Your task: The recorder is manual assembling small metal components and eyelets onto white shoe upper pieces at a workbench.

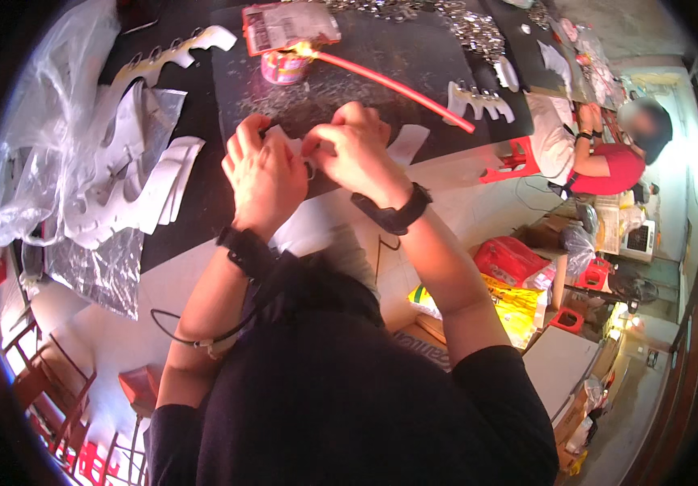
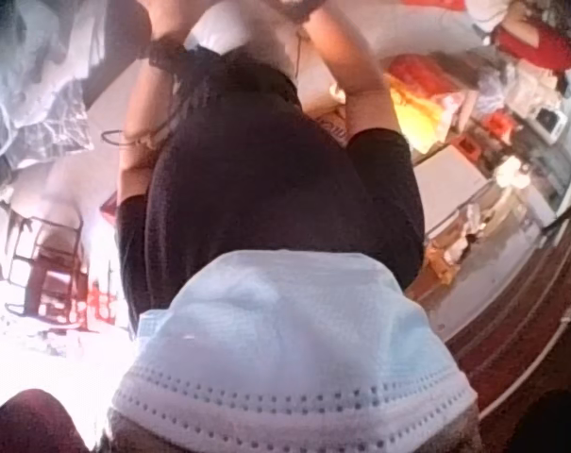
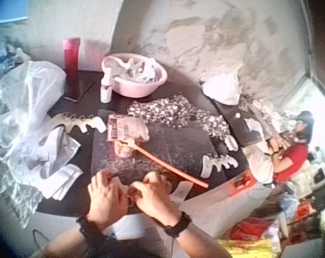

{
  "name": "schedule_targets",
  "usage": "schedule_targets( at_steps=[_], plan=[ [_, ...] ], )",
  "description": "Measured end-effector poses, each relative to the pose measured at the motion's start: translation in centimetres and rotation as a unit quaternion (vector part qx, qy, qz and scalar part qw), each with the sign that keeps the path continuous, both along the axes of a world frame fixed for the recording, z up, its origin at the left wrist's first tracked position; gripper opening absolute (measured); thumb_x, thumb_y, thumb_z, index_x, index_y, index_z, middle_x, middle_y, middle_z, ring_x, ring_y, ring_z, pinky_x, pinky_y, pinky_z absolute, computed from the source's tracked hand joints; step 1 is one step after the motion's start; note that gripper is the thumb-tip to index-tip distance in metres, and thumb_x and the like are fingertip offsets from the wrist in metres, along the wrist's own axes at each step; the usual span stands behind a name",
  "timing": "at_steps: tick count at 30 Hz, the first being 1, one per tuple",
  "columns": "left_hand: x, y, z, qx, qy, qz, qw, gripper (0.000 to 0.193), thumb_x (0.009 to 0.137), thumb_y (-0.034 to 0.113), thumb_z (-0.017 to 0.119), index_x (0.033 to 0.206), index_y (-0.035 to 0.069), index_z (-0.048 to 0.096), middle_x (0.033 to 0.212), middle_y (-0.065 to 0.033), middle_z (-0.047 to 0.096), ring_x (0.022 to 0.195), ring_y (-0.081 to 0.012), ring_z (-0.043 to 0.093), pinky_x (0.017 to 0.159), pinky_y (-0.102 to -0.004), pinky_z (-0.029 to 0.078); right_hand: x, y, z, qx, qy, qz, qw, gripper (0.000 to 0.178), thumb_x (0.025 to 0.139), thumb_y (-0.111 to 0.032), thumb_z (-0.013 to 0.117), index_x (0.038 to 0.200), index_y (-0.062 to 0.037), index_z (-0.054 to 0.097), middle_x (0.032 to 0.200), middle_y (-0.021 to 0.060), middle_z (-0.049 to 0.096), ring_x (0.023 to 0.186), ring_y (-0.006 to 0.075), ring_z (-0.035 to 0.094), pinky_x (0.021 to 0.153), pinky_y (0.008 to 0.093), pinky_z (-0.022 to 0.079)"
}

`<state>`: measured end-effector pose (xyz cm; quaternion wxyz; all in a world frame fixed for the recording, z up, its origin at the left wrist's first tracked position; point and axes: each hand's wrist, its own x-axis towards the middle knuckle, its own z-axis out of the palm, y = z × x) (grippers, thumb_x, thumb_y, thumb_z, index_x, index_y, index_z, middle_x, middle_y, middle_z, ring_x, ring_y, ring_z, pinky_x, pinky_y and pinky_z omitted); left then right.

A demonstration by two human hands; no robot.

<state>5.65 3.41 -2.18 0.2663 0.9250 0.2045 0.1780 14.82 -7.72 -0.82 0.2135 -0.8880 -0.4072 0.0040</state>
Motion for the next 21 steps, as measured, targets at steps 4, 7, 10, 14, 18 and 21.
schedule_targets(
  at_steps=[4, 7, 10, 14, 18, 21],
  plan=[
    [0.3, 0.0, -0.3, 0.019, -0.029, 0.018, 0.999, 0.014, 0.069, 0.016, 0.06, 0.078, 0.006, 0.058, 0.114, -0.0126, 0.045, 0.102, -0.0334, 0.044, 0.08, -0.0455, 0.037, 0.3, -0.1, 0.5, -0.026, -0.015, 0.006, 1.0, 0.012, 0.066, -0.021, 0.066, 0.077, -0.0261, 0.068, 0.085, 0.0029, 0.05, 0.087, 0.0249, 0.049, 0.076, 0.0403, 0.04],
    [0.7, -0.3, -0.3, 0.006, -0.053, 0.017, 0.998, 0.015, 0.068, 0.016, 0.061, 0.078, 0.006, 0.058, 0.114, -0.0127, 0.045, 0.103, -0.0329, 0.043, 0.082, -0.0445, 0.037, 0.6, -0.4, 1.1, -0.041, -0.018, 0.001, 0.999, 0.014, 0.068, -0.02, 0.065, 0.08, -0.0249, 0.069, 0.086, 0.0042, 0.051, 0.088, 0.026, 0.049, 0.08, 0.0379, 0.04],
    [0.4, -0.2, -0.5, -0.002, -0.052, 0.009, 0.999, 0.014, 0.068, 0.015, 0.06, 0.078, 0.005, 0.057, 0.114, -0.0139, 0.044, 0.103, -0.0332, 0.043, 0.082, -0.0438, 0.036, 0.2, -0.3, 1.5, -0.068, 0.012, 0.0, 0.998, 0.013, 0.07, -0.021, 0.065, 0.082, -0.025, 0.068, 0.091, 0.0029, 0.049, 0.096, 0.0262, 0.046, 0.086, 0.0408, 0.036],
    [0.3, -0.1, -0.6, 0.007, -0.053, 0.015, 0.998, 0.014, 0.068, 0.014, 0.059, 0.079, 0.005, 0.057, 0.113, -0.0142, 0.044, 0.102, -0.0333, 0.043, 0.081, -0.0438, 0.036, 0.1, -0.1, 1.4, -0.077, 0.033, -0.002, 0.996, 0.013, 0.071, -0.022, 0.066, 0.082, -0.0258, 0.068, 0.093, 0.0025, 0.048, 0.097, 0.0263, 0.044, 0.087, 0.0414, 0.034],
    [0.1, 0.0, -0.6, -0.006, -0.038, 0.005, 0.999, 0.019, 0.068, 0.014, 0.058, 0.082, 0.001, 0.057, 0.114, -0.0145, 0.042, 0.103, -0.0329, 0.041, 0.083, -0.0433, 0.035, 0.1, -0.2, 1.2, -0.067, 0.03, 0.001, 0.997, 0.014, 0.07, -0.023, 0.067, 0.083, -0.0263, 0.068, 0.093, 0.0025, 0.047, 0.097, 0.026, 0.044, 0.087, 0.0408, 0.034],
    [0.2, -0.1, -0.6, -0.002, -0.049, 0.01, 0.999, 0.013, 0.068, 0.013, 0.059, 0.078, 0.005, 0.056, 0.113, -0.0143, 0.044, 0.101, -0.0333, 0.043, 0.081, -0.0436, 0.036, 0.3, -0.2, 1.3, -0.068, 0.031, 0.003, 0.997, 0.014, 0.069, -0.023, 0.068, 0.083, -0.0266, 0.069, 0.091, 0.0023, 0.047, 0.096, 0.0259, 0.045, 0.087, 0.04, 0.035]
  ],
)
